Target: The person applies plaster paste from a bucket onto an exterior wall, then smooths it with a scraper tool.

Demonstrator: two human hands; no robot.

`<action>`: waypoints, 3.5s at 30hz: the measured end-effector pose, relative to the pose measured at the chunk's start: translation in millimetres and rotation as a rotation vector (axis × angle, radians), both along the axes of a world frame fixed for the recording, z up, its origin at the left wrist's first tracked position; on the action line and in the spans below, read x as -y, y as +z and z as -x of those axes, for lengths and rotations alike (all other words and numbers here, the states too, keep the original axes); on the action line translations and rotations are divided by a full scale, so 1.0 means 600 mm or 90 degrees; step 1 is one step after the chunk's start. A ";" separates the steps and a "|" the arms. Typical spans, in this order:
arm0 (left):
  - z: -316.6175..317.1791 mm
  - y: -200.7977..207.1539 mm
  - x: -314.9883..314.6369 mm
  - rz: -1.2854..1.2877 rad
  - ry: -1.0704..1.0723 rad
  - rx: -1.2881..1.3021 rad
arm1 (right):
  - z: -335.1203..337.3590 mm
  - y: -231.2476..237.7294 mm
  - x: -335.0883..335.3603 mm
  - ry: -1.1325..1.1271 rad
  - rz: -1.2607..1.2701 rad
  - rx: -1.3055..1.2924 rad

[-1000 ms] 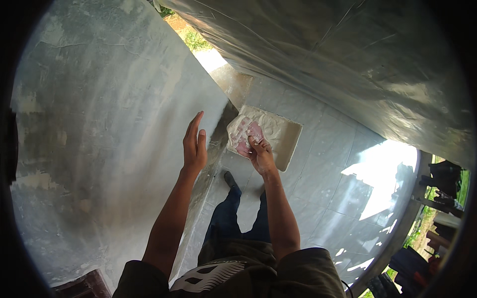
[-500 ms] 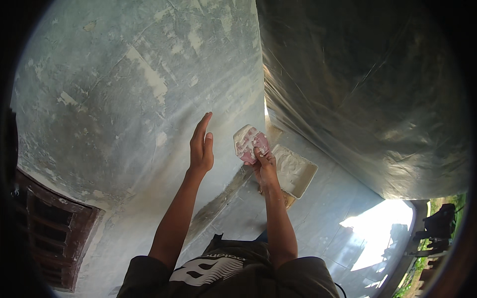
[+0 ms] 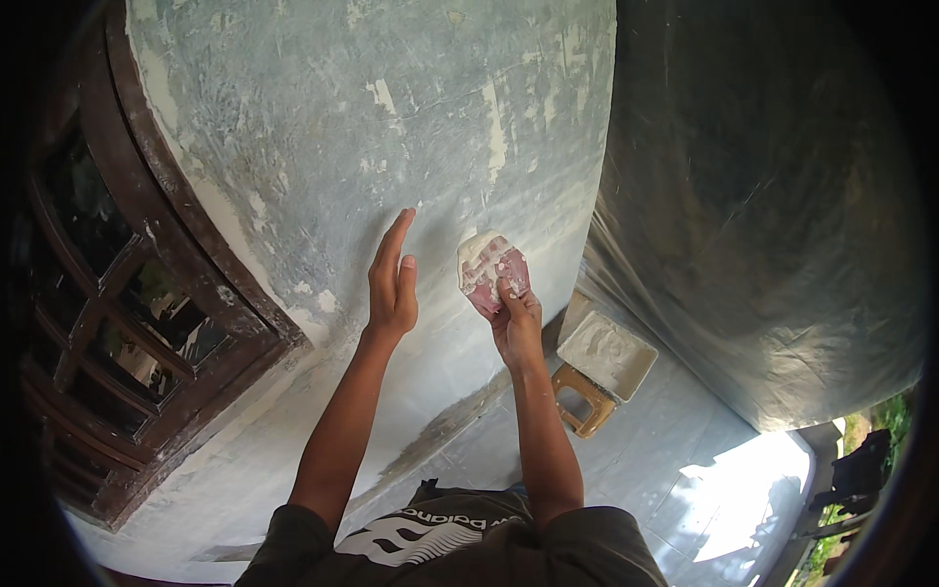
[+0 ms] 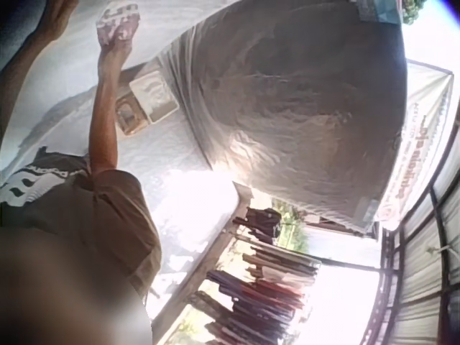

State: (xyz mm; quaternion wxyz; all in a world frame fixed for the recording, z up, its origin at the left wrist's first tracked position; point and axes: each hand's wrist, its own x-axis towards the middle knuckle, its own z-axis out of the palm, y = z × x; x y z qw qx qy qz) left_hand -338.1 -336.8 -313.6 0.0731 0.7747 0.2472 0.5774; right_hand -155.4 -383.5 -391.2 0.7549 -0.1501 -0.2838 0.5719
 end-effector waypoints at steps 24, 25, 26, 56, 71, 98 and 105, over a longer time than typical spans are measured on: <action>0.238 0.326 0.078 -0.347 0.197 0.005 | 0.183 0.393 -0.024 0.081 -0.303 0.151; 0.247 0.350 0.078 -0.368 0.213 -0.001 | 0.191 0.427 -0.027 0.064 -0.342 0.166; 0.253 0.374 0.075 -0.390 0.226 -0.008 | 0.197 0.462 -0.028 0.041 -0.381 0.179; 0.384 0.546 0.002 -0.587 0.578 -0.110 | 0.359 0.612 -0.083 -1.009 -0.743 0.865; 0.380 0.545 0.006 -0.590 0.570 -0.091 | 0.385 0.716 -0.089 -1.119 -0.766 0.884; 0.373 0.542 0.003 -0.606 0.596 -0.122 | 0.322 0.768 -0.100 -1.075 -0.710 0.782; 0.386 0.540 0.004 -0.594 0.605 -0.124 | 0.343 0.647 -0.103 -0.994 -0.704 0.868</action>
